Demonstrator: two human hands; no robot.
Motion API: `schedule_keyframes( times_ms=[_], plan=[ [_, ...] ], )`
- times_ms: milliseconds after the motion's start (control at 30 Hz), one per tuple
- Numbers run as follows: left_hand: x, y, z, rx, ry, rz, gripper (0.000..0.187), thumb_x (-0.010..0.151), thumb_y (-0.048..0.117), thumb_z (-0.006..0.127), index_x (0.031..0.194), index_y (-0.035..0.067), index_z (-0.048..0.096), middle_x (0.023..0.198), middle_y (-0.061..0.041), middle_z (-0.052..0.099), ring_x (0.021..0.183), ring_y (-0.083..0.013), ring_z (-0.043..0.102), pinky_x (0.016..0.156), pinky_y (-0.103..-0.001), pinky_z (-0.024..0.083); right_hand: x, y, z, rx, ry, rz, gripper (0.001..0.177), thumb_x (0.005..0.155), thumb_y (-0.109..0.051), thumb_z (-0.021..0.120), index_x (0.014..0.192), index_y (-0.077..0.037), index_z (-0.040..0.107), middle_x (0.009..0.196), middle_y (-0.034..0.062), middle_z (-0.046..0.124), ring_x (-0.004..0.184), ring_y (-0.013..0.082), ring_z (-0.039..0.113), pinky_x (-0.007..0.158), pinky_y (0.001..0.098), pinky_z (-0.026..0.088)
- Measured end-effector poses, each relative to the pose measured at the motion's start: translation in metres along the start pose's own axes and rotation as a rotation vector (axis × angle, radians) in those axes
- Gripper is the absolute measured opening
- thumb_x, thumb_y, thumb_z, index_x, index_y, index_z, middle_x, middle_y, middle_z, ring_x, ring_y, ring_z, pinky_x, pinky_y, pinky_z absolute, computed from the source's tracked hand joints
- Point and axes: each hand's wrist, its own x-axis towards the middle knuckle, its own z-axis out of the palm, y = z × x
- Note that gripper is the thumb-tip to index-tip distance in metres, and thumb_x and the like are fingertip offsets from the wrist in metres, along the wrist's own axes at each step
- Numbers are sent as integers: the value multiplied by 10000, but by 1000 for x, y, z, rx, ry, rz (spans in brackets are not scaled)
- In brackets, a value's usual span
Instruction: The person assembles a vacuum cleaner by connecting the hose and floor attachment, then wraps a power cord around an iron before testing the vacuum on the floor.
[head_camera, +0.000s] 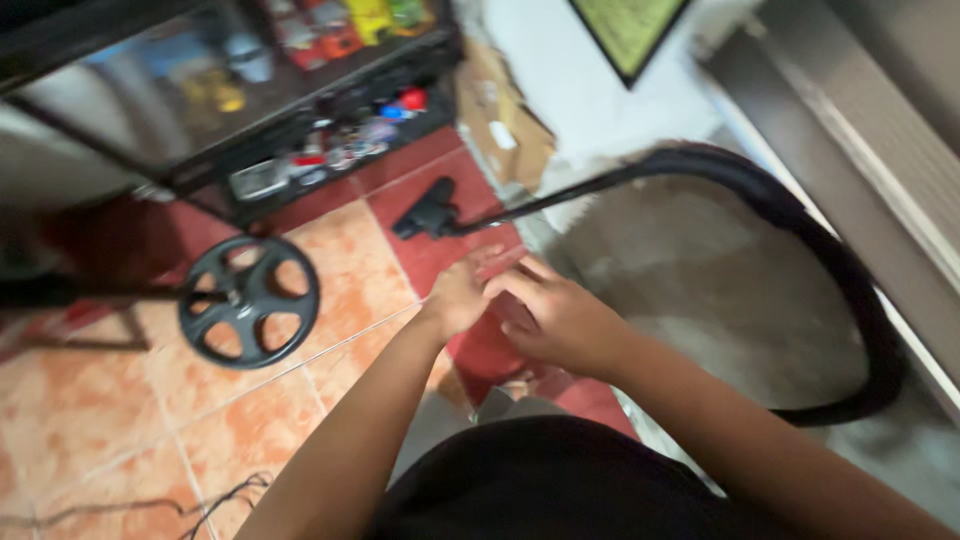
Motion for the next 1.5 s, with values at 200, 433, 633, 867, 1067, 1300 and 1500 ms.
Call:
schedule_keyframes(
  times_ms=[200, 433, 633, 867, 1067, 1300, 1500],
  plan=[
    [-82, -18, -78, -186, 218, -388, 547, 931, 114, 573, 1475, 176, 565, 1120, -198, 801, 1004, -297, 764, 897, -362, 591, 41, -67, 43, 50, -181, -68, 397, 815, -137, 714, 1193, -149, 591, 1219, 88, 583, 1051, 257, 695, 887, 385, 562],
    [-218, -52, -165, -206, 665, -114, 481, 892, 51, 601, 1371, 94, 605, 1282, -117, 703, 1126, -257, 699, 884, -330, 565, 84, -179, 128, -67, -183, -306, 390, 808, -128, 760, 1172, -130, 621, 1154, 100, 569, 998, 252, 665, 880, 384, 543],
    [-337, -63, -229, -132, 1032, -5, 311, 890, 32, 592, 1179, 51, 703, 1036, -92, 741, 969, -192, 733, 758, -283, 566, 117, -262, 197, 13, -231, -315, 404, 825, -116, 739, 1210, -124, 617, 1168, 85, 538, 1047, 198, 643, 823, 343, 567],
    [-443, -154, -278, -47, 1807, -71, 211, 915, 53, 465, 918, 27, 674, 818, -44, 693, 729, -110, 641, 680, -233, 516, 143, -315, 243, 7, -230, -368, 515, 805, -126, 758, 1283, -127, 567, 1251, 85, 547, 1112, 208, 619, 860, 359, 556],
    [-485, -191, -373, -433, 1931, 17, 350, 1014, 307, 503, 1309, 120, 501, 1321, -48, 558, 1147, -121, 542, 920, -300, 453, 193, -326, 277, -26, -224, -377, 675, 748, -169, 791, 1365, -131, 519, 1344, 109, 530, 1165, 253, 611, 839, 393, 555],
    [-490, -235, -490, -472, 1810, 232, 630, 1071, 430, 432, 1585, 68, 387, 1661, -123, 380, 1557, -258, 311, 1274, -401, 212, 296, -316, 335, -293, -253, -561, 799, 714, -260, 908, 1330, 4, 471, 1303, 241, 520, 1196, 376, 570, 995, 443, 493],
    [-496, -246, -507, -547, 1613, 193, 755, 1061, 559, 356, 1643, 88, 259, 1709, -109, 274, 1583, -253, 239, 1276, -400, 171, 378, -273, 361, -231, -209, -424, 528, 881, -219, 558, 1376, -36, 537, 1142, 180, 669, 1032, 312, 660, 859, 420, 530]
  ],
)
